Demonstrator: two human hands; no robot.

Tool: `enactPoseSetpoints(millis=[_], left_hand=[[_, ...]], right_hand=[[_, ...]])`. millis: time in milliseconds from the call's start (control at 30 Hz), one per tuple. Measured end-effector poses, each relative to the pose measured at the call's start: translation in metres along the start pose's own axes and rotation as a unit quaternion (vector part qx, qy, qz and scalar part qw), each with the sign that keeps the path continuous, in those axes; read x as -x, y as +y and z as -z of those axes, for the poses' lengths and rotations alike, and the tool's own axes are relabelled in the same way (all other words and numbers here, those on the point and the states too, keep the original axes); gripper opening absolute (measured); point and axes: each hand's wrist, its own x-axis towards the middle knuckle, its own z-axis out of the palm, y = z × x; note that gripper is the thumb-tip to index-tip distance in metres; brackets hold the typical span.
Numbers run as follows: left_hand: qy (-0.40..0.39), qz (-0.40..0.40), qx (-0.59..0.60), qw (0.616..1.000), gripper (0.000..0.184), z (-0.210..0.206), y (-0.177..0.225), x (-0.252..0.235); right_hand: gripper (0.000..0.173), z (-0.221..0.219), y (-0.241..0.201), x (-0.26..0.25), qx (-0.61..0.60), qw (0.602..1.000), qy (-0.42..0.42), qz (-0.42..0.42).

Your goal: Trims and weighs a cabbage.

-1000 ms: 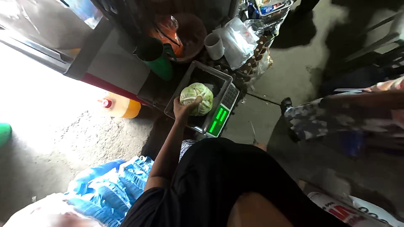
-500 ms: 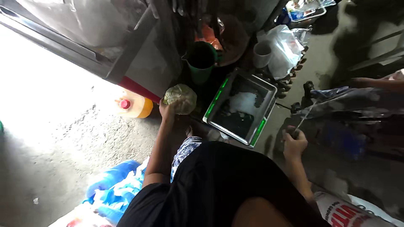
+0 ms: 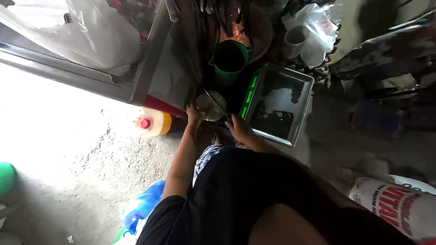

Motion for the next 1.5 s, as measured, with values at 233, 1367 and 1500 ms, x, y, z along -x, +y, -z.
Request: enactPoseSetpoints(millis=[233, 1367, 1500], left_hand=[[-0.055, -0.074, -0.208, 0.974, 0.142, -0.021, 0.018, 0.003], [-0.05, 0.031, -0.181, 0.982, 0.141, -0.025, 0.042, 0.012], [-0.053, 0.059, -0.207, 0.975, 0.143, -0.028, 0.05, 0.01]], right_hand=[[0.051, -0.027, -0.018, -0.022, 0.121, 0.991, -0.019, -0.057], [0.038, -0.025, -0.03, -0.024, 0.182, 0.98, -0.022, -0.075], [0.037, -0.025, -0.03, -0.024, 0.167, 0.982, -0.025, -0.081]])
